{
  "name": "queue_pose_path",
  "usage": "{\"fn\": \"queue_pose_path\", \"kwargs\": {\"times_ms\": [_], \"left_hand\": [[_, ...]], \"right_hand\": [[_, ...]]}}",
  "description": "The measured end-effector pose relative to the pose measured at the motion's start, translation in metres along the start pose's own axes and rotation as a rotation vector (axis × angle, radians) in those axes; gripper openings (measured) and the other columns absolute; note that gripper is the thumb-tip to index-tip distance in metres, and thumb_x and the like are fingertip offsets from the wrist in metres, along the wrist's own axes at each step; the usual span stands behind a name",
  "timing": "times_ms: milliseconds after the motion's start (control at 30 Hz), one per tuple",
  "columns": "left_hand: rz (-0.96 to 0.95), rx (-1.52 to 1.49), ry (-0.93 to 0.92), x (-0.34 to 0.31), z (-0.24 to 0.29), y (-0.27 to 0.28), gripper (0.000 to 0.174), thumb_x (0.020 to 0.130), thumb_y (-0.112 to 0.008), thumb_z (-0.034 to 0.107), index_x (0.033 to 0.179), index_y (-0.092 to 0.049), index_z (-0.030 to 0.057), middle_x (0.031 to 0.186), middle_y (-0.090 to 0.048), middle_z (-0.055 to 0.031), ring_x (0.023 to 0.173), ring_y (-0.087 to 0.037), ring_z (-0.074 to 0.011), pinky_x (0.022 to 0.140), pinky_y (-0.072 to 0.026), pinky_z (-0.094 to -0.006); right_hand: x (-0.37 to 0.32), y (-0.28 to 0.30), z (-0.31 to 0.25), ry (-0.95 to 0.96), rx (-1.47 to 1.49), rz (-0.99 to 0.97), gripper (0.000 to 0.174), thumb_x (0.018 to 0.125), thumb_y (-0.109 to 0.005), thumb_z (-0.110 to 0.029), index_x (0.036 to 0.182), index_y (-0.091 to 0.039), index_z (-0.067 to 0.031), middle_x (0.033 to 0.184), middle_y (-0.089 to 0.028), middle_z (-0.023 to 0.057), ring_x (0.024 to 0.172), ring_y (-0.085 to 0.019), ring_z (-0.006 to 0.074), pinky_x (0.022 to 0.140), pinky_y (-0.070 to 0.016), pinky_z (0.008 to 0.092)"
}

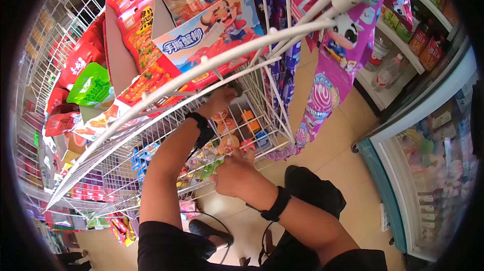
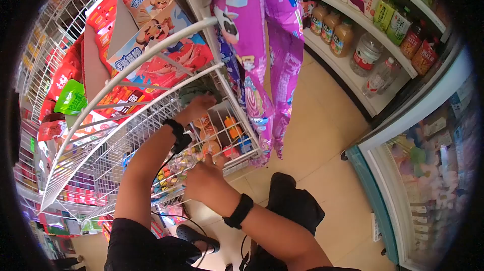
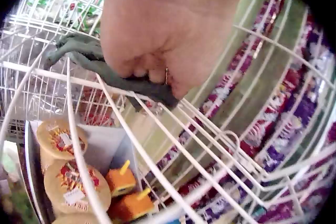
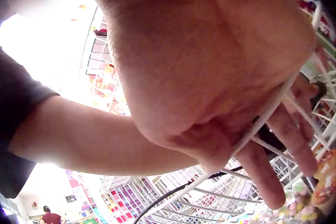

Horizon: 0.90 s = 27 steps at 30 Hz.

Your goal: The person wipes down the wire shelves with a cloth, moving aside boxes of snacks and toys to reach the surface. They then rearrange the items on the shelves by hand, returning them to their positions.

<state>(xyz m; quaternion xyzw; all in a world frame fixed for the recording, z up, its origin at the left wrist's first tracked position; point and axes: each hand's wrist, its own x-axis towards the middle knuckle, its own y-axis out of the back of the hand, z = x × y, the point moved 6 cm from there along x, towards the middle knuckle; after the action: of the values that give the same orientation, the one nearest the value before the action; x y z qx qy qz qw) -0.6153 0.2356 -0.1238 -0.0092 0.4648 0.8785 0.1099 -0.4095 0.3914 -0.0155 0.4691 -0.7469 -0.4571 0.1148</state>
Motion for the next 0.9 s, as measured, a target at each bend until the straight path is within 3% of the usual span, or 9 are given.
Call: {"fn": "queue_pose_path", "kwargs": {"times_ms": [33, 167, 233, 333, 367, 467, 600, 767, 900], "left_hand": [[-0.027, 0.068, -0.161, 0.001, -0.019, -0.016, 0.039, 0.095, -0.047, 0.032, 0.119, -0.056, 0.0029, 0.117, -0.058, -0.0159, 0.108, -0.054, -0.0284, 0.099, -0.0358, -0.0425], [0.177, 0.186, -0.223, -0.019, 0.032, -0.011, 0.035, 0.093, -0.052, 0.026, 0.123, -0.054, 0.0075, 0.115, -0.057, -0.0197, 0.111, -0.052, -0.0273, 0.086, -0.0423, -0.0384], [0.309, -0.330, -0.077, -0.006, 0.028, 0.006, 0.034, 0.091, -0.055, 0.023, 0.122, -0.056, 0.0076, 0.113, -0.059, -0.0185, 0.108, -0.055, -0.0270, 0.086, -0.0443, -0.0357], [0.057, -0.247, 0.128, 0.015, 0.015, 0.000, 0.034, 0.090, -0.059, 0.017, 0.121, -0.055, 0.0051, 0.127, -0.048, -0.0148, 0.103, -0.054, -0.0255, 0.088, -0.0450, -0.0368], [0.140, 0.031, 0.026, 0.018, 0.025, 0.009, 0.029, 0.086, -0.064, 0.015, 0.113, -0.061, 0.0024, 0.117, -0.057, -0.0152, 0.091, -0.059, -0.0215, 0.073, -0.0493, -0.0354], [0.171, -0.168, -0.015, 0.030, 0.023, 0.009, 0.020, 0.078, -0.069, 0.012, 0.096, -0.068, 0.0030, 0.079, -0.068, -0.0092, 0.064, -0.063, -0.0184, 0.056, -0.0494, -0.0351], [0.170, 0.043, -0.037, 0.049, 0.015, 0.000, 0.022, 0.074, -0.072, 0.014, 0.092, -0.067, 0.0029, 0.082, -0.067, -0.0107, 0.074, -0.065, -0.0214, 0.065, -0.0504, -0.0349], [0.323, 0.056, -0.267, 0.047, 0.020, -0.002, 0.023, 0.074, -0.069, 0.015, 0.094, -0.065, 0.0061, 0.088, -0.066, -0.0139, 0.081, -0.064, -0.0276, 0.069, -0.0490, -0.0384], [0.245, 0.415, -0.142, 0.033, 0.053, 0.006, 0.016, 0.078, -0.064, 0.023, 0.087, -0.068, 0.0097, 0.082, -0.066, -0.0127, 0.078, -0.062, -0.0339, 0.067, -0.0484, -0.0445]], "right_hand": [[0.002, -0.003, 0.000, 0.008, 0.011, 0.002, 0.034, 0.086, -0.051, -0.032, 0.084, -0.070, -0.0039, 0.097, -0.062, 0.0169, 0.111, -0.041, 0.0334, 0.093, -0.0210, 0.0587], [0.003, -0.003, 0.000, -0.017, -0.047, 0.015, 0.036, 0.087, -0.050, -0.034, 0.084, -0.071, -0.0048, 0.096, -0.062, 0.0159, 0.110, -0.041, 0.0334, 0.092, -0.0214, 0.0567], [0.004, -0.005, -0.003, 0.027, -0.074, -0.092, 0.035, 0.086, -0.051, -0.033, 0.082, -0.071, -0.0057, 0.094, -0.063, 0.0157, 0.110, -0.041, 0.0338, 0.091, -0.0216, 0.0563], [0.001, -0.005, 0.000, -0.001, -0.023, 0.043, 0.033, 0.085, -0.052, -0.032, 0.080, -0.072, -0.0059, 0.092, -0.063, 0.0154, 0.109, -0.042, 0.0340, 0.092, -0.0217, 0.0552], [0.002, -0.005, 0.000, -0.006, -0.027, 0.047, 0.033, 0.085, -0.052, -0.032, 0.080, -0.072, -0.0059, 0.092, -0.063, 0.0154, 0.109, -0.042, 0.0340, 0.092, -0.0217, 0.0552], [0.002, -0.005, 0.000, -0.001, -0.041, 0.043, 0.030, 0.083, -0.055, -0.031, 0.079, -0.072, -0.0058, 0.091, -0.062, 0.0152, 0.107, -0.043, 0.0344, 0.092, -0.0217, 0.0531], [-0.001, 0.001, 0.000, 0.002, -0.019, 0.057, 0.031, 0.083, -0.055, -0.031, 0.080, -0.071, -0.0048, 0.092, -0.062, 0.0154, 0.108, -0.042, 0.0362, 0.091, -0.0232, 0.0535], [-0.004, 0.003, -0.003, 0.010, -0.033, 0.105, 0.033, 0.084, -0.055, -0.032, 0.082, -0.071, -0.0030, 0.093, -0.062, 0.0177, 0.109, -0.041, 0.0402, 0.090, -0.0231, 0.0585], [-0.006, 0.007, -0.004, 0.005, -0.029, 0.082, 0.033, 0.084, -0.056, -0.032, 0.083, -0.071, -0.0026, 0.093, -0.062, 0.0184, 0.110, -0.040, 0.0407, 0.091, -0.0226, 0.0600]]}}
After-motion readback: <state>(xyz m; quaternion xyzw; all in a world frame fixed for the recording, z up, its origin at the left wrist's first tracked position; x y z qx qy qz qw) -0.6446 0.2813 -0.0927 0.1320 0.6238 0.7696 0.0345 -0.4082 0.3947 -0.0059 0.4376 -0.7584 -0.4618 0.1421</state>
